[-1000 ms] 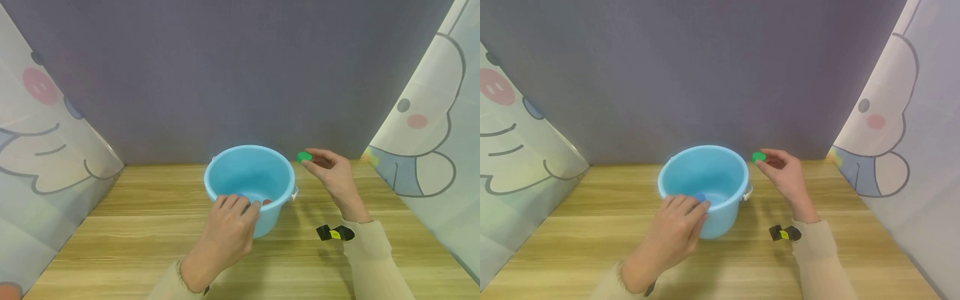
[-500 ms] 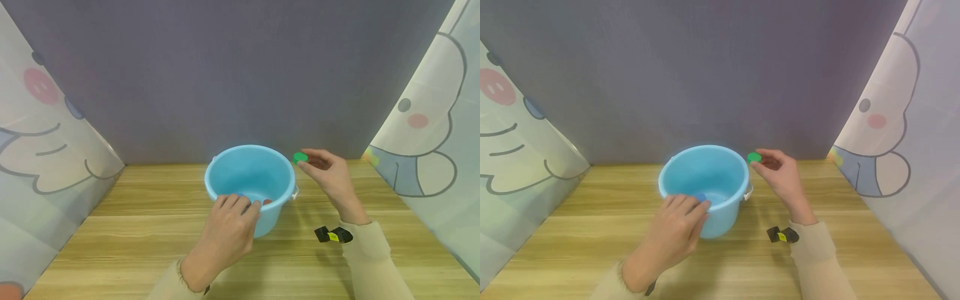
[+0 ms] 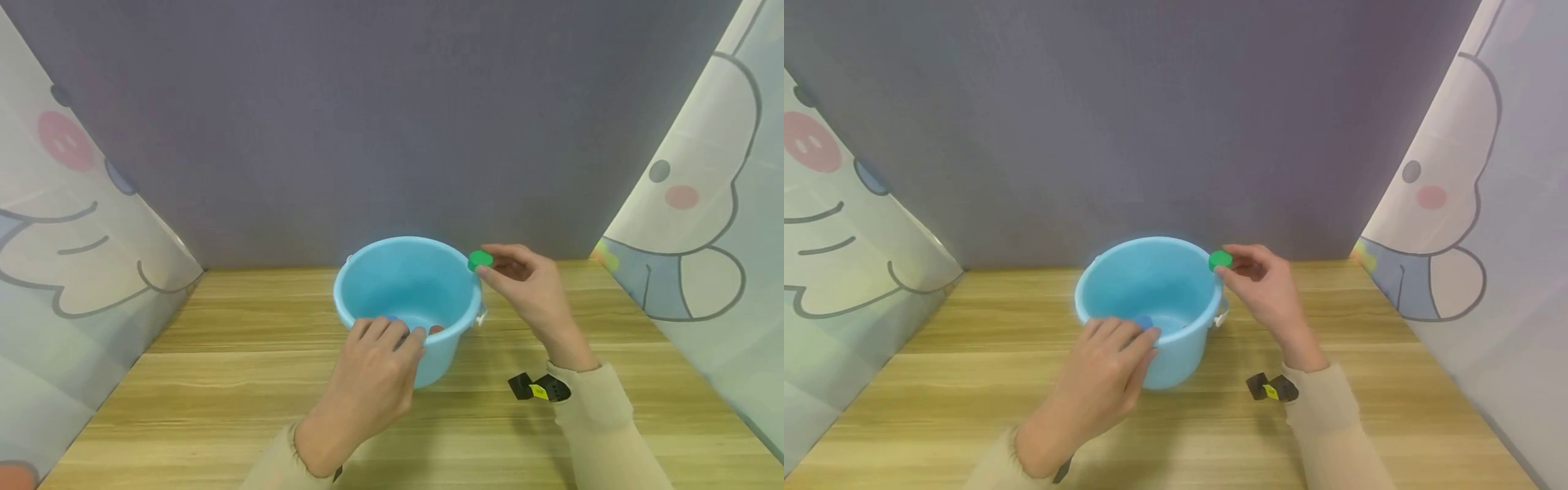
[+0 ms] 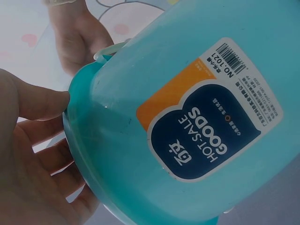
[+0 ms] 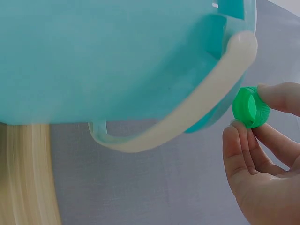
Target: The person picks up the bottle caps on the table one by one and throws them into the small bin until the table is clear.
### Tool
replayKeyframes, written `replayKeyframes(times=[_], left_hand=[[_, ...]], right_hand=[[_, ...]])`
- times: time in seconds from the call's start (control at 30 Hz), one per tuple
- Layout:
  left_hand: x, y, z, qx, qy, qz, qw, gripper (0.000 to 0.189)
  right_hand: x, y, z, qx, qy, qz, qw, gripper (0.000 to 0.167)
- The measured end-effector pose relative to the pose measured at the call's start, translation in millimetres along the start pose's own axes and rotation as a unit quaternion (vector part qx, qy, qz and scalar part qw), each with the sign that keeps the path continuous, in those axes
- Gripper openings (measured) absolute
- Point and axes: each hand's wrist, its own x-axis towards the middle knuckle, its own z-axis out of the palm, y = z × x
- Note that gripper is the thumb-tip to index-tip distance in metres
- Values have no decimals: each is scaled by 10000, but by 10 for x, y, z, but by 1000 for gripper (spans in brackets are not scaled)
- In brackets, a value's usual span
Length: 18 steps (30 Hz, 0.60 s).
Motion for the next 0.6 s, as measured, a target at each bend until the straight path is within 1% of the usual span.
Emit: replayKeyframes(times=[0.2,0.4,0.6], left_hand=[[-2,2,-12,-50,-84,-38,9999,11],[-4,1,-20,-88,-61,-53,9999,11],[-11,-3,-13,-28,-23,-8,10000,13]], right_hand=[[-6,-17,24,-46,-4,-145,9999,35],[-22,-40,45,-57,-29,-231,9997,34],[-32,-62,110,167,-102,-478,9987,33]])
